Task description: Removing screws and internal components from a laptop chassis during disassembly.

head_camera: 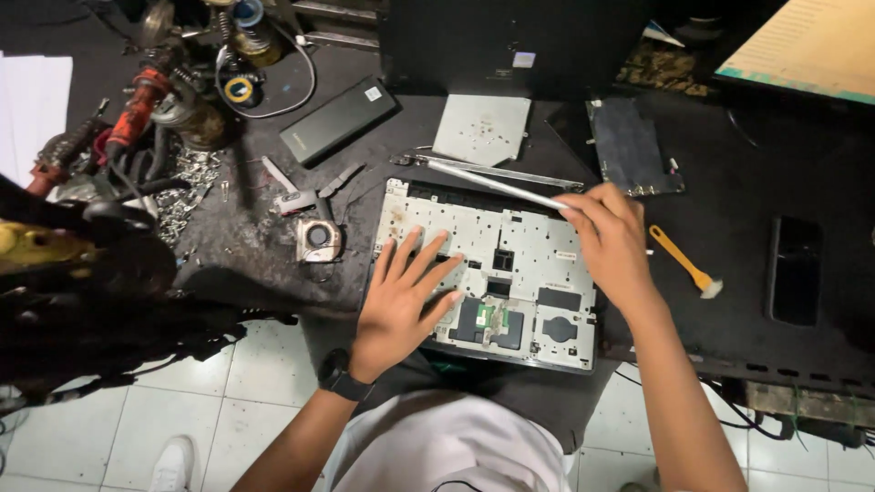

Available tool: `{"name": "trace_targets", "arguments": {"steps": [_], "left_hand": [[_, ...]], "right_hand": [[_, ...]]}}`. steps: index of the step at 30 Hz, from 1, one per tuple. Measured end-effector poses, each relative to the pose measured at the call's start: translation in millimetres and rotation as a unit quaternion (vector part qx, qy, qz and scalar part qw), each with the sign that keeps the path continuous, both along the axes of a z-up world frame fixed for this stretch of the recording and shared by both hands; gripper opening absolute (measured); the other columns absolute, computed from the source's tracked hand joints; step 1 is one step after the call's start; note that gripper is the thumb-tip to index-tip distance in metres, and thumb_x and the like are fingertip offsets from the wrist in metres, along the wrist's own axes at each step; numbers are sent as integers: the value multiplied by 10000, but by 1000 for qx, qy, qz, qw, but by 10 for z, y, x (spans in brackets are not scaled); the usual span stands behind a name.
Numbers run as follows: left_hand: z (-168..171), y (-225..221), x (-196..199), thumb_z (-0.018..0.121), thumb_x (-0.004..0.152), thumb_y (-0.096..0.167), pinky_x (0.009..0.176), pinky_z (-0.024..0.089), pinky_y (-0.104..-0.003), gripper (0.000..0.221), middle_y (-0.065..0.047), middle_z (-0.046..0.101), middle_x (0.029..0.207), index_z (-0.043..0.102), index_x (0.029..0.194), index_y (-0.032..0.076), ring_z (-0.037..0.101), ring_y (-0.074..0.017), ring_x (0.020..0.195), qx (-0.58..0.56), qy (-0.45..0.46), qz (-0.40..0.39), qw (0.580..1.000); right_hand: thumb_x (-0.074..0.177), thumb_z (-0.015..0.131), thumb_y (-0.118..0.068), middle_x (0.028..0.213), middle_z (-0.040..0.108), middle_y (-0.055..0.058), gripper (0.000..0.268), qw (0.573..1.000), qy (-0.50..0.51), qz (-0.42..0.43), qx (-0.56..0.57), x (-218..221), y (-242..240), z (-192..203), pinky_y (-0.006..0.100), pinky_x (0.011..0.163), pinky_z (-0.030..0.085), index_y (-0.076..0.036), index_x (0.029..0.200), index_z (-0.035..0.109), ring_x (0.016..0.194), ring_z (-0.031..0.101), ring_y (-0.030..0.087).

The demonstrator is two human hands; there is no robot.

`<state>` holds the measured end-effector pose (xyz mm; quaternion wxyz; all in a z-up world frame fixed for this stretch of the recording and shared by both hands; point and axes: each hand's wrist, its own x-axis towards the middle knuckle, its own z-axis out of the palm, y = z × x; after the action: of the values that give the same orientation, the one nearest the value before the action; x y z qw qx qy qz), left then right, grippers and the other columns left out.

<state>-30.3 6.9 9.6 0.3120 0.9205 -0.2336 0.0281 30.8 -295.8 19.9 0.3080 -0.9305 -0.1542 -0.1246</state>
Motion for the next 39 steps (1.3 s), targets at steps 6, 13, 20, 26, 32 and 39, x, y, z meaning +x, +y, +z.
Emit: {"name": "trace_targets", "arguments": {"steps": [6, 13, 20, 26, 32, 39], "left_hand": [[-19, 81, 50, 563, 1034, 388, 1208, 112, -617, 430, -107, 408, 1588, 581, 1411, 181, 247, -412, 1507, -13, 57, -41, 997], [-201, 96, 995, 687, 943, 249, 795, 470, -448, 259, -24, 660, 1124, 696, 1201, 240, 624, -278, 1018, 23, -57, 36, 997], [-357, -14, 1512, 781, 884, 330, 673, 351, -358, 161, 15, 524, 888, 721, 875, 181, 485, -209, 796, 95, -152, 97, 979], [-314, -97, 1513, 798, 870, 325, 684, 338, -360, 182, -6, 531, 925, 735, 858, 155, 480, -216, 804, 97, -136, 99, 981], [-364, -101, 1536, 774, 901, 295, 683, 346, -348, 153, 2, 516, 927, 737, 857, 153, 475, -210, 818, 95, -137, 102, 981], [-437, -157, 1615, 757, 920, 259, 662, 365, -328, 133, 15, 475, 918, 708, 865, 148, 459, -203, 810, 94, -199, 76, 973]], "right_hand": [[1119, 604, -175, 995, 570, 32, 157, 999, 15, -30, 12, 267, 96, -161, 419, 941, 356, -105, 1184, 728, 914, 568, 243], [1127, 544, -60, 984, 515, 99, 138, 978, 24, -119, 168, -107, 350, -261, 375, 824, 413, -4, 1198, 648, 892, 525, 218], [1112, 486, -18, 933, 483, 50, 131, 947, 42, -126, 292, -213, 441, -428, 326, 845, 454, 17, 1184, 589, 851, 535, 135], [1116, 468, -24, 935, 494, 43, 158, 946, 29, -123, 299, -200, 413, -457, 315, 794, 487, 26, 1193, 597, 818, 575, 123], [1137, 462, -78, 874, 495, 44, 195, 952, 30, -123, 278, -212, 430, -397, 310, 758, 483, 16, 1190, 625, 808, 564, 132], [1135, 470, -86, 919, 529, 49, 202, 947, 43, -129, 292, -202, 395, -469, 319, 807, 483, -7, 1210, 640, 833, 573, 130]]}}
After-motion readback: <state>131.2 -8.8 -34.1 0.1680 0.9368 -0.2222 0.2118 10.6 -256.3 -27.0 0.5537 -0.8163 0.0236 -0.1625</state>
